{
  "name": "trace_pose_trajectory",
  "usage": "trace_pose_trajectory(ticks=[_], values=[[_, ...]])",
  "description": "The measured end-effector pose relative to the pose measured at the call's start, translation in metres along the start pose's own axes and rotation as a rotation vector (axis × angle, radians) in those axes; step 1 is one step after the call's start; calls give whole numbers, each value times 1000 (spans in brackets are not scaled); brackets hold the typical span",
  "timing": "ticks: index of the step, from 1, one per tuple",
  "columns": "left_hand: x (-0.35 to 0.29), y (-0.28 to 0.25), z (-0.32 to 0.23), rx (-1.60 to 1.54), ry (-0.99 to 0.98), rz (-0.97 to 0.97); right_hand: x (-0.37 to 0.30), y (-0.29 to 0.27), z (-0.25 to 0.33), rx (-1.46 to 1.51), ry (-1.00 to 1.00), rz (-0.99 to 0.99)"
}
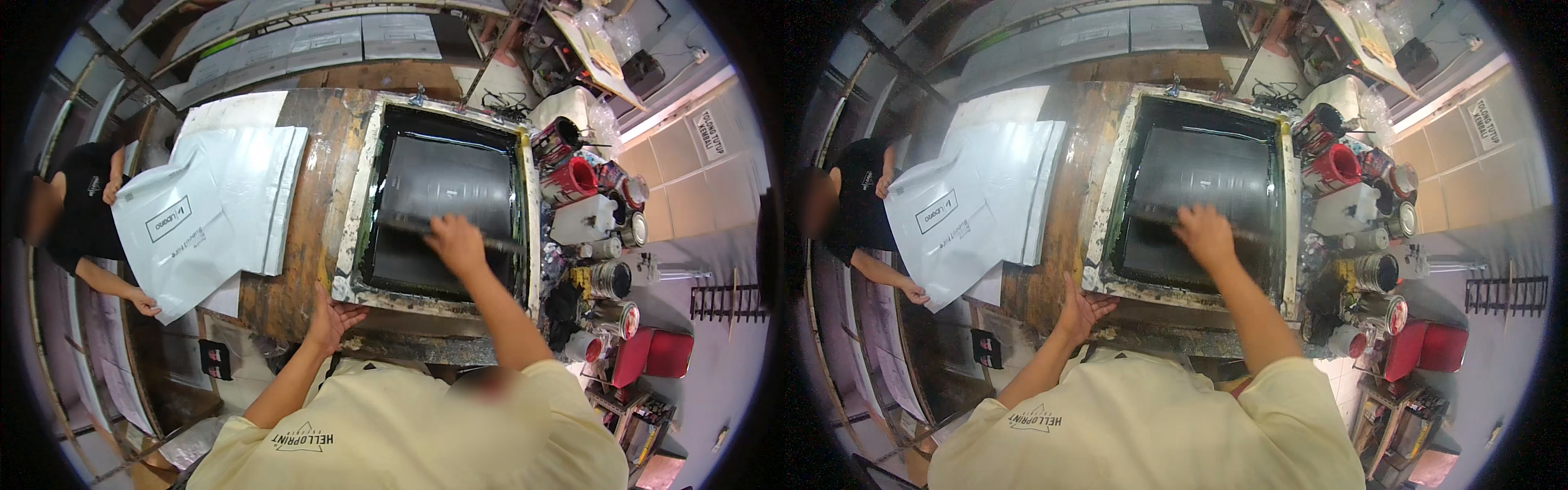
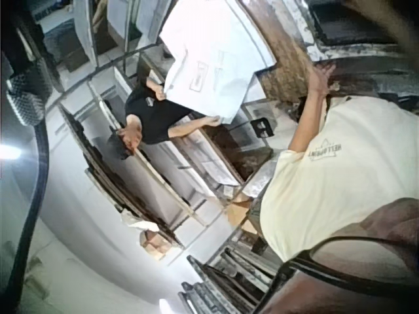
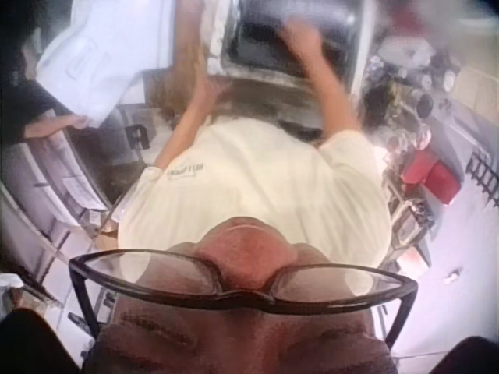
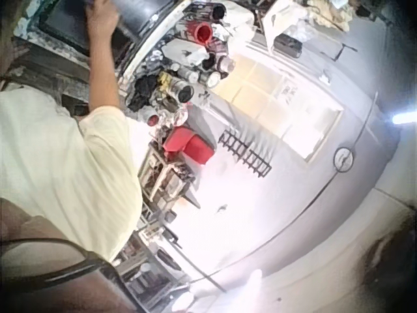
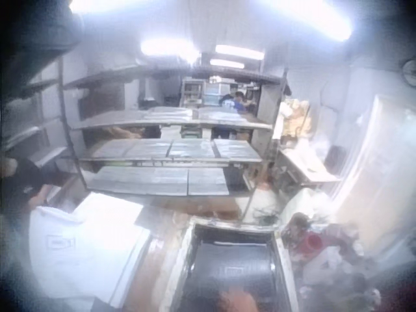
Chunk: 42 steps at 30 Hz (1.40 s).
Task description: The person performs screen printing on white plastic bags by placing each bag on the printing base, lowering the screen frame, and using a squeegee to apply ink to the bag surface.
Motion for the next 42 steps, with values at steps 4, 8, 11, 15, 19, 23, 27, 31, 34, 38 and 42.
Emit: trace_pose_trajectory(ticks=[4, 8, 11, 15, 19, 23, 27, 31, 34, 38, 42], values=[[-15, 10, -15, -5, 114, 29, -59, -57, 56, 20, 104, 223], [-56, 37, -69, -90, 233, 149, -28, -151, 73, 31, -7, -50], [-107, 82, -135, -304, 396, 477, 16, -211, 83, -173, -116, -339], [-86, 120, -145, 320, 947, 351, 63, -252, 70, -173, -94, -554], [-5, 63, -7, 1626, 1101, -305, 97, -266, 68, -165, -87, -529], [14, 50, 39, 1653, 1151, -262, 120, -280, 58, -203, -117, -580], [8, 59, 36, 1642, 1174, -275, 122, -280, 53, -219, -125, -585], [1, 78, 10, 1586, 1081, -279, 125, -280, 55, -195, -96, -516], [12, 74, 13, 1662, 1026, -323, 123, -274, 57, -178, -108, -562], [12, 64, 31, 1721, 1097, -366, 118, -271, 57, -162, -122, -616], [8, 53, 48, 1642, 1218, -334, 116, -273, 57, -157, -98, -596]])
Point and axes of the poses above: each hand's wrist, its own x-axis towards the middle knuckle, its own y-axis out of the palm, z = x × y, the point moved 7 cm from there along x, towards the middle knuckle, and after that the axes turned 12 degrees about -z, right-handed, at the moved point
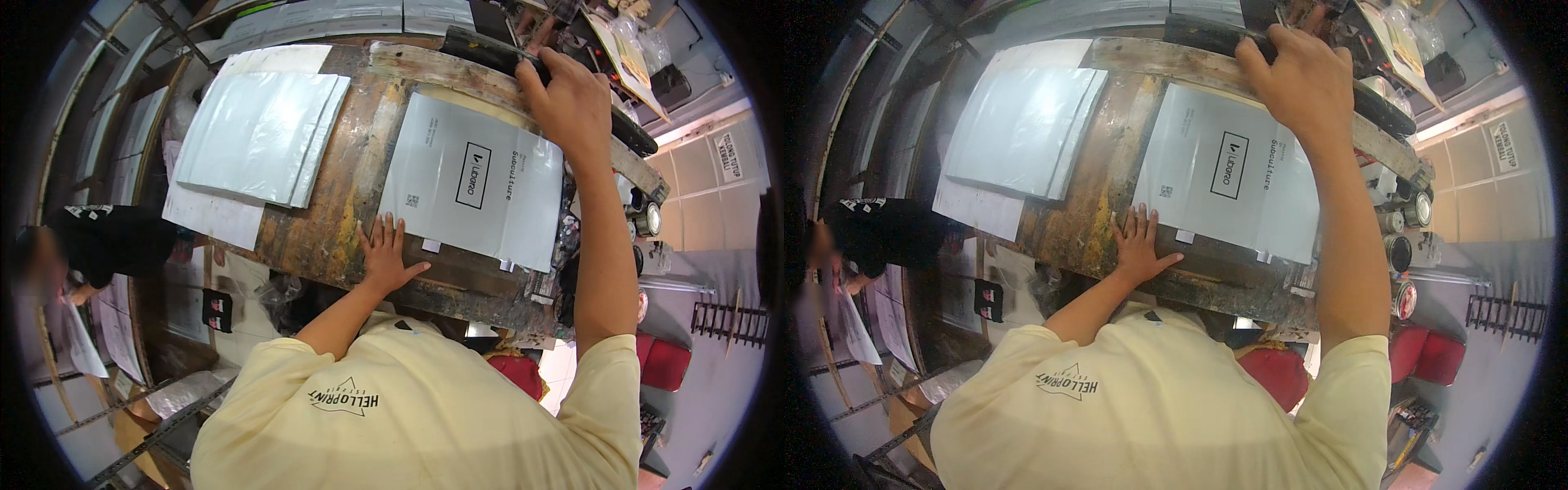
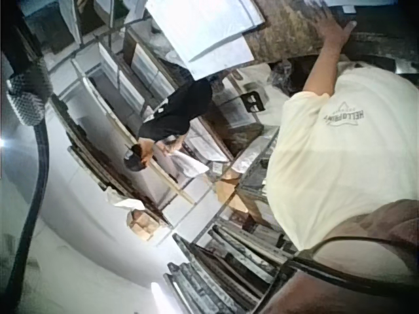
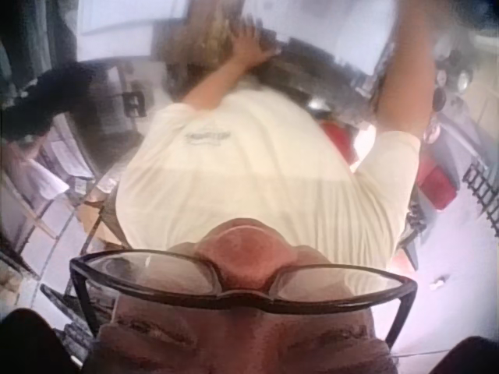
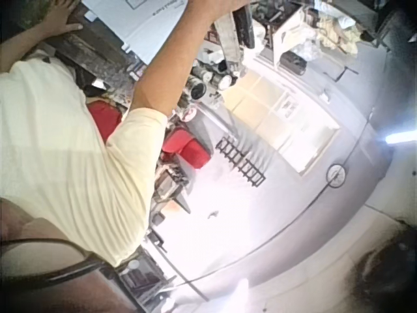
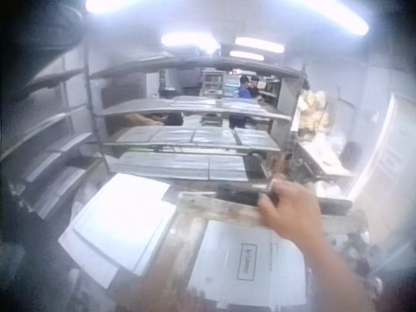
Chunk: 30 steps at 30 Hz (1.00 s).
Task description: The person performs screen printing on white plastic bags by placing each bag on the printing base, lowering the screen frame, and using a squeegee to apply ink to the bag surface.
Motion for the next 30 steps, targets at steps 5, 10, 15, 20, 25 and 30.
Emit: trace_pose_trajectory(ticks=[5, 10, 15, 20, 25, 30], values=[[9, -4, -5, 48, -42, 69, -2, -1, 0, -2, 5, 11], [0, -3, -6, 40, -53, -28, -10, -1, 5, 18, 26, 49], [5, -6, -7, 43, -18, 65, -11, -3, 9, -39, 12, 106], [37, -44, -32, -193, -24, -132, -13, -3, 5, 21, 2, 3], [113, -109, -44, -592, -101, -395, 0, 0, -3, 32, -27, 9], [93, -121, 6, -775, -358, -591, 0, -5, 6, 45, 17, 30]])
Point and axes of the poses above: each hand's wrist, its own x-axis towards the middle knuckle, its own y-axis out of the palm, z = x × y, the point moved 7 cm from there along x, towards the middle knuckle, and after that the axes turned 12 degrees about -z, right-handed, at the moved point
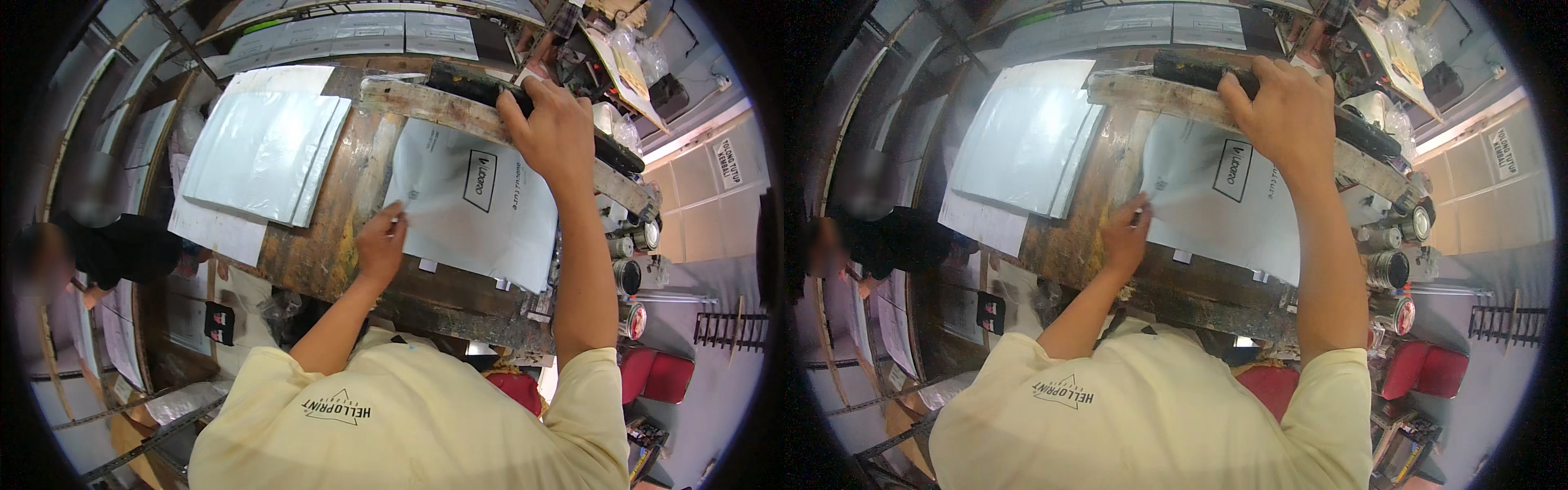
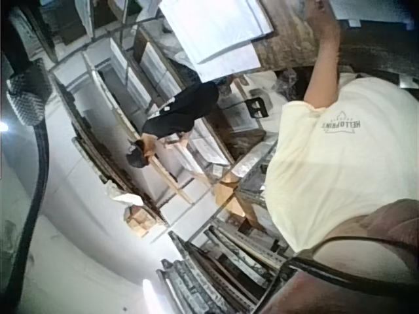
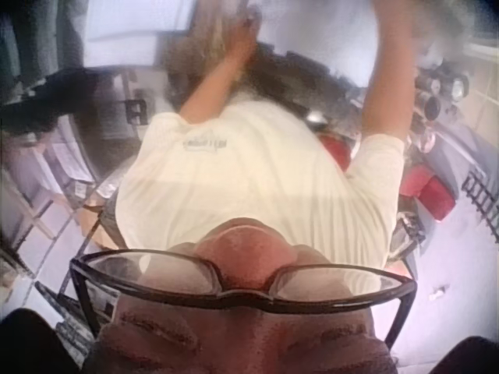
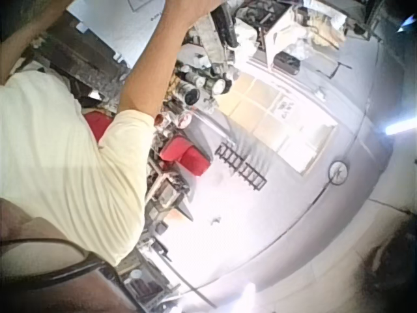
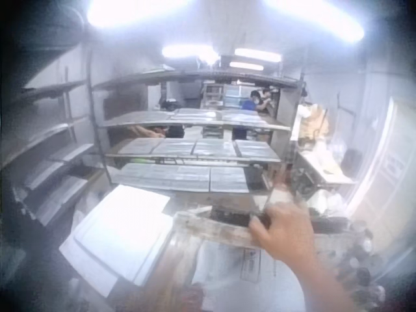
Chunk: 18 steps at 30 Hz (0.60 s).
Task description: The person performs screen printing on white plastic bags by placing each bag on the printing base, lowering the screen frame, and using a squeegee to apply ink to the bag surface.
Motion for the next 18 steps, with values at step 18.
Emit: trace_pose_trajectory(ticks=[18], values=[[295, -253, 252, 613, -167, 63, 29, 4, -4, -45, 60, 128]])
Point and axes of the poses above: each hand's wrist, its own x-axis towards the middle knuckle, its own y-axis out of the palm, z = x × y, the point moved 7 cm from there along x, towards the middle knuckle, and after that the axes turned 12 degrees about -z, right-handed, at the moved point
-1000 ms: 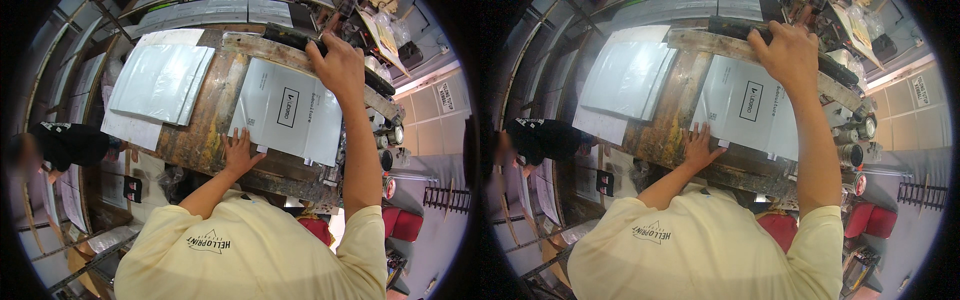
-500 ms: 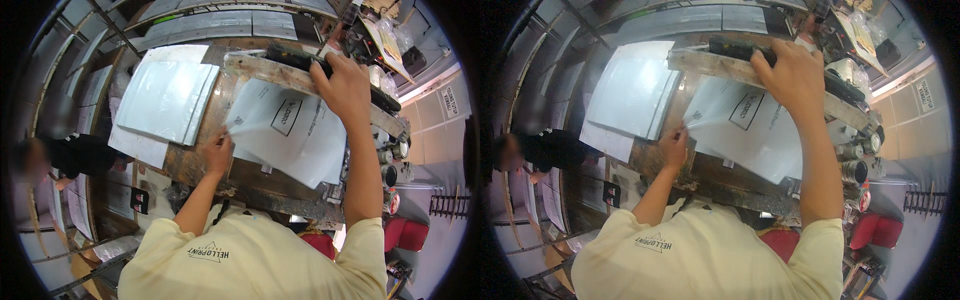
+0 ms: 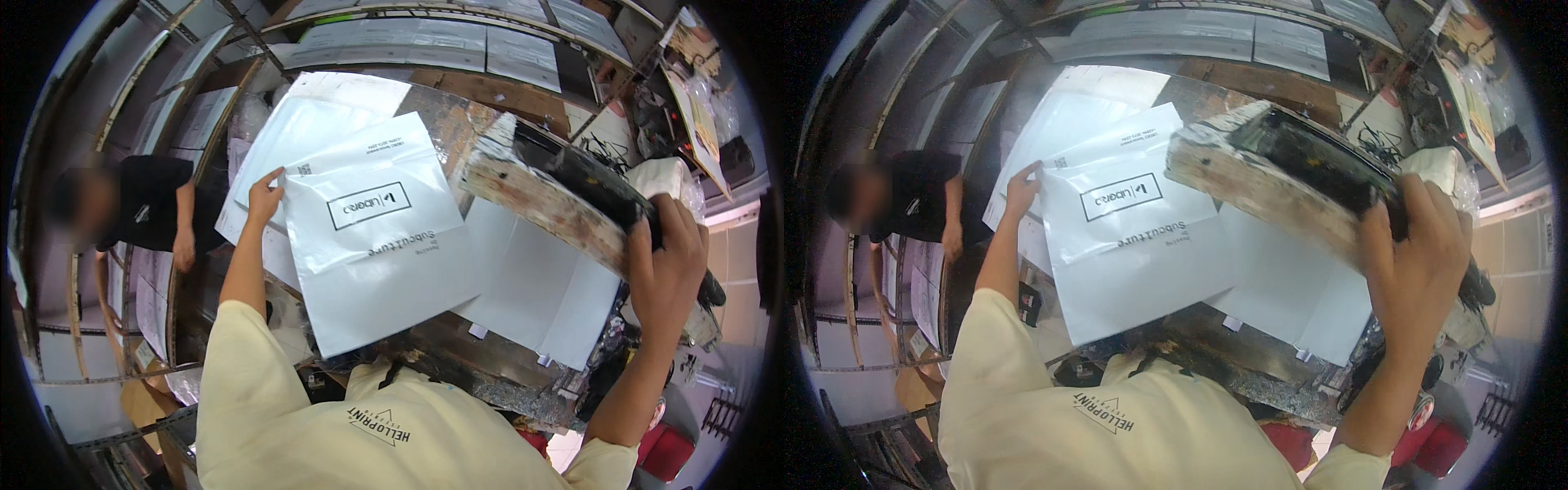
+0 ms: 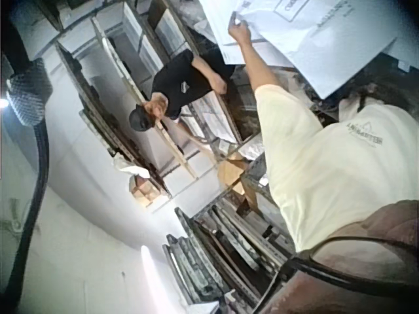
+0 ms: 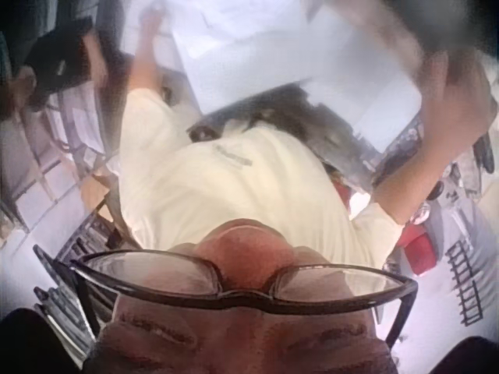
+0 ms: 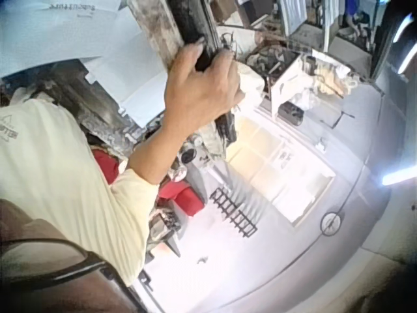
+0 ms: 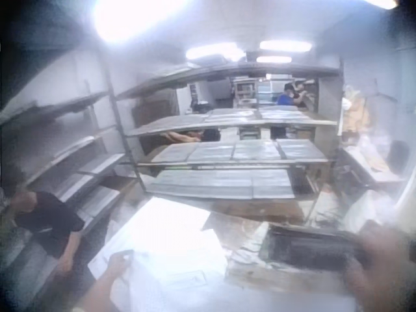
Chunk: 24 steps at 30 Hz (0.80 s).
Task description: The person performs screen printing on white plastic bags by placing each bag on the printing base, lowering the screen frame, and using a squeegee to apply ink to the bag surface.
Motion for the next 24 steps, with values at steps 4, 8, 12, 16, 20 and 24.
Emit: trace_pose_trajectory(ticks=[4, 8, 12, 16, 20, 24], values=[[43, -71, 54, 642, 422, -436, 4, 4, 0, 104, -25, -2], [21, 23, -106, 65, 352, -369, -8, -1, -7, -11, 63, -28], [-228, 15, -345, -862, 314, 703, -38, 6, 0, 13, 93, 27], [-312, 18, -335, -1559, -682, 726, -135, 31, 23, 83, -54, 313], [-365, 88, -236, -1268, -917, 744, -240, 73, 17, 105, -39, 527], [-389, 145, -176, -1085, -1042, 841, -321, 119, 18, 242, 89, 575]])
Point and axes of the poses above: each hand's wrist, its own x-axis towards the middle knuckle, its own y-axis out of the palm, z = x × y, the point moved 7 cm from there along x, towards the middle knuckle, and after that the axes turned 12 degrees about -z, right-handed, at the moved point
